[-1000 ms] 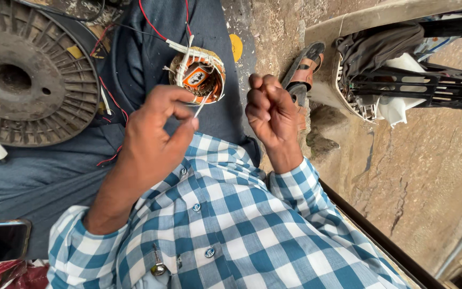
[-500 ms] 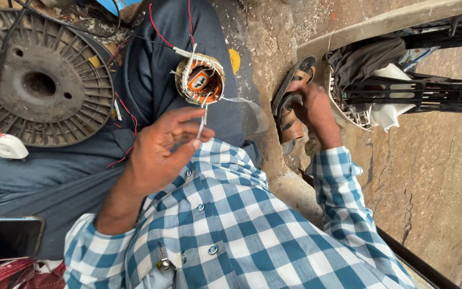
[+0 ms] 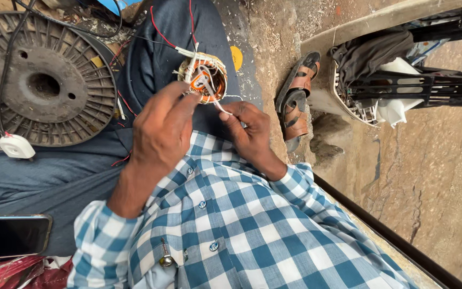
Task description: The person sits on the ground and repeatedly wraps a white insulating strip around a small cylindrical motor component held on their lap. They adjust the component and the strip with both hands throughout the clip.
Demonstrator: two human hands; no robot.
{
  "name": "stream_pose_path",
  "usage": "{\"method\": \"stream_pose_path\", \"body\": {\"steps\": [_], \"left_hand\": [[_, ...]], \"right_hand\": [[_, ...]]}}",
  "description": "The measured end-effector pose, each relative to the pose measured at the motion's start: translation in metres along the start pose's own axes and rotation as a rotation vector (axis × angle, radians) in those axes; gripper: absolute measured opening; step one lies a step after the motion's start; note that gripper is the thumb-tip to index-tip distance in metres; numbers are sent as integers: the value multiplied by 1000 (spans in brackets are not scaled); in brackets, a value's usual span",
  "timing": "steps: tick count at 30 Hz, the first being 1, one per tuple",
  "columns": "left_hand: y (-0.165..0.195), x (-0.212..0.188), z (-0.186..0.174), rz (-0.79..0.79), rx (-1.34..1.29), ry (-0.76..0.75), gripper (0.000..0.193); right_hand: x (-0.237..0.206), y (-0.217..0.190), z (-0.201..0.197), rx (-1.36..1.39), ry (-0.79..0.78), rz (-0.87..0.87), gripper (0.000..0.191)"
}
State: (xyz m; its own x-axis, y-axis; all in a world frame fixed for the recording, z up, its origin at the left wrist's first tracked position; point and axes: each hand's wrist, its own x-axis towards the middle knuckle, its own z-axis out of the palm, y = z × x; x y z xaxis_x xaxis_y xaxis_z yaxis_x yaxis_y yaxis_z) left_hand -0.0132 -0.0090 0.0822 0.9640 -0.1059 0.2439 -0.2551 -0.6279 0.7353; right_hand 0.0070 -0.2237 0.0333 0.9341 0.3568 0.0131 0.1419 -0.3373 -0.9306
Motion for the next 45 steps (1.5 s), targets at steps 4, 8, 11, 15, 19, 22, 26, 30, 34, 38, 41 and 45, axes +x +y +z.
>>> {"method": "stream_pose_path", "body": {"steps": [4, 8, 11, 15, 19, 22, 26, 30, 34, 38, 41, 45], "left_hand": [[-20, 6, 14, 123, -32, -118, 27], [-31, 9, 25, 156, 3, -105, 22], [-33, 9, 28, 98, -16, -74, 15], [-34, 13, 31, 54, -75, -40, 12], [-31, 15, 32, 29, -99, -33, 10], [-29, 14, 32, 57, -70, -18, 11], [-28, 14, 31, 52, -34, -34, 14], [-27, 17, 36, 60, -2, -16, 20], [-27, 18, 39, 83, 55, 21, 21], [-32, 16, 37, 65, -1, 36, 20], [-34, 15, 37, 88, -17, 45, 20], [-35, 14, 39, 82, -24, 27, 20]], "right_hand": [[-3, 17, 4, 486, -96, 494, 26], [5, 28, 4, 497, -135, 467, 27], [14, 27, 2, 464, -179, 466, 27], [19, 15, -8, 140, -223, 140, 21], [33, -10, -30, -201, -173, -171, 15], [64, -17, -39, -450, -212, -434, 23], [103, -16, -39, -648, -307, -657, 20], [116, -21, -35, -710, -407, -617, 12], [109, -28, -45, -613, -406, -533, 22], [85, -19, -51, -263, -155, -167, 21], [61, -5, -31, -171, -52, 25, 22], [37, 13, -6, -142, -46, -108, 14]]}}
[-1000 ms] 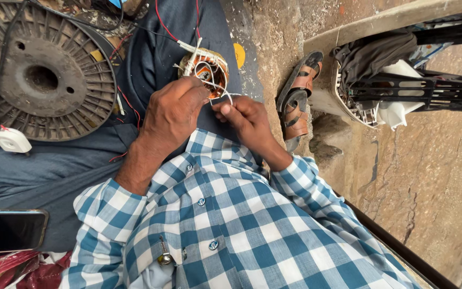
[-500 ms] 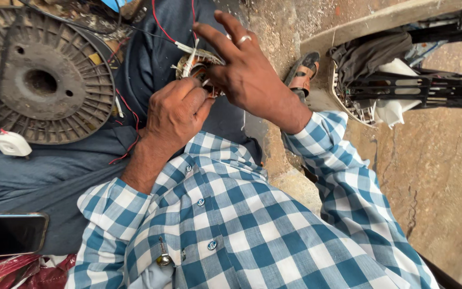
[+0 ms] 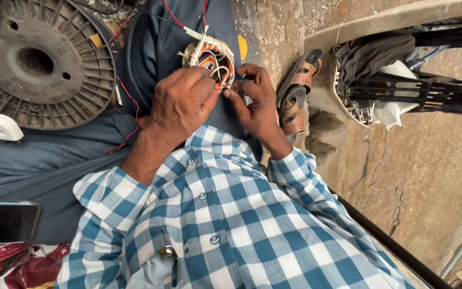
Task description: The person sits on the ground and repeatedly wraps a white insulating strip around a small cylindrical motor component held on their lap. They adjust the component and the strip with both hands throughout the clip.
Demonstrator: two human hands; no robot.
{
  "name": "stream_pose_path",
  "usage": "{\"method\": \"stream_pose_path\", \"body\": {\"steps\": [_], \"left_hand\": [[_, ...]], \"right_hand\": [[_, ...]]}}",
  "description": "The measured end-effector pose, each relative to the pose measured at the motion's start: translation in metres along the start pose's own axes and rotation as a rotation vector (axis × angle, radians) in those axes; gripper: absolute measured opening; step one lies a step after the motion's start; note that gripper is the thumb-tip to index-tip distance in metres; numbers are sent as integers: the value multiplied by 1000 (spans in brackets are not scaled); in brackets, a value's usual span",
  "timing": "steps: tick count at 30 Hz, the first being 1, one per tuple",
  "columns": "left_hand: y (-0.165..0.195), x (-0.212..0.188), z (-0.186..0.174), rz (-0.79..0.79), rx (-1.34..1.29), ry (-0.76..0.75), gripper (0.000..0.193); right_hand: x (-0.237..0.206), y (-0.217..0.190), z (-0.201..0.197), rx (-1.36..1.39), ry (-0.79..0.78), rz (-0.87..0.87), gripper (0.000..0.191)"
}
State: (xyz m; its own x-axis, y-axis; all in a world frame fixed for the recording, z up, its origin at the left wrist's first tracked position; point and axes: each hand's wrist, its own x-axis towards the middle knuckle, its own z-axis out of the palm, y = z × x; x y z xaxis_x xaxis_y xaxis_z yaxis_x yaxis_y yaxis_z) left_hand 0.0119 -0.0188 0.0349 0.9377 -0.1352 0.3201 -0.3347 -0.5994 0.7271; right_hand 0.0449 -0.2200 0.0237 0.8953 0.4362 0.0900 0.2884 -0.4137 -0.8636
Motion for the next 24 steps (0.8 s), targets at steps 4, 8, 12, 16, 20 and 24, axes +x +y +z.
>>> {"method": "stream_pose_path", "body": {"steps": [4, 8, 12, 16, 20, 24], "left_hand": [[-2, -3, 0, 23, 32, 16, 21], [-4, -8, -1, 11, 18, 10, 21], [-5, -9, -1, 17, 32, 23, 20], [-3, -7, -1, 25, 47, 6, 20], [-1, -6, -1, 14, 30, -9, 19], [-1, -6, -3, 13, 49, -18, 21]], "right_hand": [[-6, 25, -31, -208, -106, -35, 19], [-9, 54, -87, -650, -501, 192, 17], [-9, 56, -95, -734, -429, 302, 38], [2, 24, -51, -251, -216, 144, 49], [10, 2, -12, -219, -105, -49, 18], [2, 3, -20, 546, -28, 240, 14]]}}
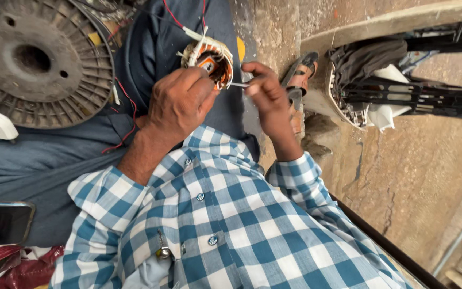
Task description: The person sits on the ground and repeatedly wraps a white insulating strip around a small cylindrical motor component held on their lap. They adjust the component and the strip with both hands throughout the clip.
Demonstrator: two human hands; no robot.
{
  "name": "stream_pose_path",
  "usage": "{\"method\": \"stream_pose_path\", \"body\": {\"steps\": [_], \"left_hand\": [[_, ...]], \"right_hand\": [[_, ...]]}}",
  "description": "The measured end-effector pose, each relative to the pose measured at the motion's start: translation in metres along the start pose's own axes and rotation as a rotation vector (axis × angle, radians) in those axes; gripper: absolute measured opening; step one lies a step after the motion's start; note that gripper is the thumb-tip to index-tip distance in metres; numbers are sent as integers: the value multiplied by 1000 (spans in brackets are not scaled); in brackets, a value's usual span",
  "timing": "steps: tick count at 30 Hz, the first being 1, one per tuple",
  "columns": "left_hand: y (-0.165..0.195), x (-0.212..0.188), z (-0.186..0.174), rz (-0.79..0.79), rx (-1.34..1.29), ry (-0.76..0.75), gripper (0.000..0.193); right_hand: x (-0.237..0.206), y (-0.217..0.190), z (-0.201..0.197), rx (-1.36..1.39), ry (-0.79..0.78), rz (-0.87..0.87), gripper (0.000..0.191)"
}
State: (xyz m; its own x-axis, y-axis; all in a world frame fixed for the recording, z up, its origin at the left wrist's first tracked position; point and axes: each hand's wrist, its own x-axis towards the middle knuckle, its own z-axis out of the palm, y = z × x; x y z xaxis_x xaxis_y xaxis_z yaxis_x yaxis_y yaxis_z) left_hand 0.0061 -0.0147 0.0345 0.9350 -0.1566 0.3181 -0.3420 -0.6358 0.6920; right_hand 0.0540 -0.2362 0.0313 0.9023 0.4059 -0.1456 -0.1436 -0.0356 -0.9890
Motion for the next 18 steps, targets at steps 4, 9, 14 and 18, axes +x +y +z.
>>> {"method": "stream_pose_path", "body": {"steps": [4, 9, 14, 18], "left_hand": [[3, 4, -2, 22, 0, -40, 30], [5, 9, -14, 63, 174, -81, 18], [-3, 11, -34, 169, 157, -269, 8], [-7, 24, -38, 262, 207, -302, 5]], "right_hand": [[3, 5, -4, 979, 49, 219, 19], [14, 5, 6, 1005, 43, 400, 14], [-12, 0, -1, 646, -21, 465, 12], [-23, 12, 6, 580, -10, 453, 10]]}}
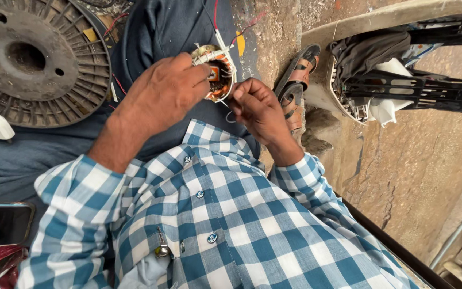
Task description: The person sits on the ground and repeatedly wraps a white insulating strip around a small cylindrical motor component held on their lap. They adjust the component and the strip with both hands throughout the clip.
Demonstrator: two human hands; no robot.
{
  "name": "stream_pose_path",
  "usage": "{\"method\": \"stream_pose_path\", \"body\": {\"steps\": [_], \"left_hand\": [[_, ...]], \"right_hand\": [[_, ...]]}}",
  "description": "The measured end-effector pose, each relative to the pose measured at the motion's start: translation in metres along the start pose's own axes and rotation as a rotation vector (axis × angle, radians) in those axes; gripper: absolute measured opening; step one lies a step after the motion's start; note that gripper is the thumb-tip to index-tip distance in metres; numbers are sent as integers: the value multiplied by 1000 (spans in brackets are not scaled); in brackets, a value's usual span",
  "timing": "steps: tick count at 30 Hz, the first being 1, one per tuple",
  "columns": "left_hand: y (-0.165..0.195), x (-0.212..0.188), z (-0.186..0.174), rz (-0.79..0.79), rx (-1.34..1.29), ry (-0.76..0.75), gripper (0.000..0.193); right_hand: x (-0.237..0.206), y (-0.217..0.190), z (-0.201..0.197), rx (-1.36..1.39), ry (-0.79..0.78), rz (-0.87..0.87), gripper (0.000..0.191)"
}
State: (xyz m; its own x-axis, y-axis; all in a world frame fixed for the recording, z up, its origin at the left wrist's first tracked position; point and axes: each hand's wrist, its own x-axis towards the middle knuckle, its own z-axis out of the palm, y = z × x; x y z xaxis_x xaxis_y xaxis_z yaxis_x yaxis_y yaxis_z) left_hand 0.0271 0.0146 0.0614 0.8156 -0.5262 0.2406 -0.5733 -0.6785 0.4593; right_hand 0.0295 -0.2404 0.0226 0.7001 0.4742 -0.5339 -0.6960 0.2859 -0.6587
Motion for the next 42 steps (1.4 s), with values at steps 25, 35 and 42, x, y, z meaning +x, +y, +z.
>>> {"method": "stream_pose_path", "body": {"steps": [25, 35, 42], "left_hand": [[25, -10, 34, -110, -210, 281, 17], [29, -8, 35, -106, -188, 263, 17], [32, -9, 40, -137, -170, 265, 16]], "right_hand": [[14, 10, -5, -344, 169, -132, 19], [13, 11, -20, -349, 64, -152, 24], [14, 18, -21, -268, 74, -171, 24]]}}
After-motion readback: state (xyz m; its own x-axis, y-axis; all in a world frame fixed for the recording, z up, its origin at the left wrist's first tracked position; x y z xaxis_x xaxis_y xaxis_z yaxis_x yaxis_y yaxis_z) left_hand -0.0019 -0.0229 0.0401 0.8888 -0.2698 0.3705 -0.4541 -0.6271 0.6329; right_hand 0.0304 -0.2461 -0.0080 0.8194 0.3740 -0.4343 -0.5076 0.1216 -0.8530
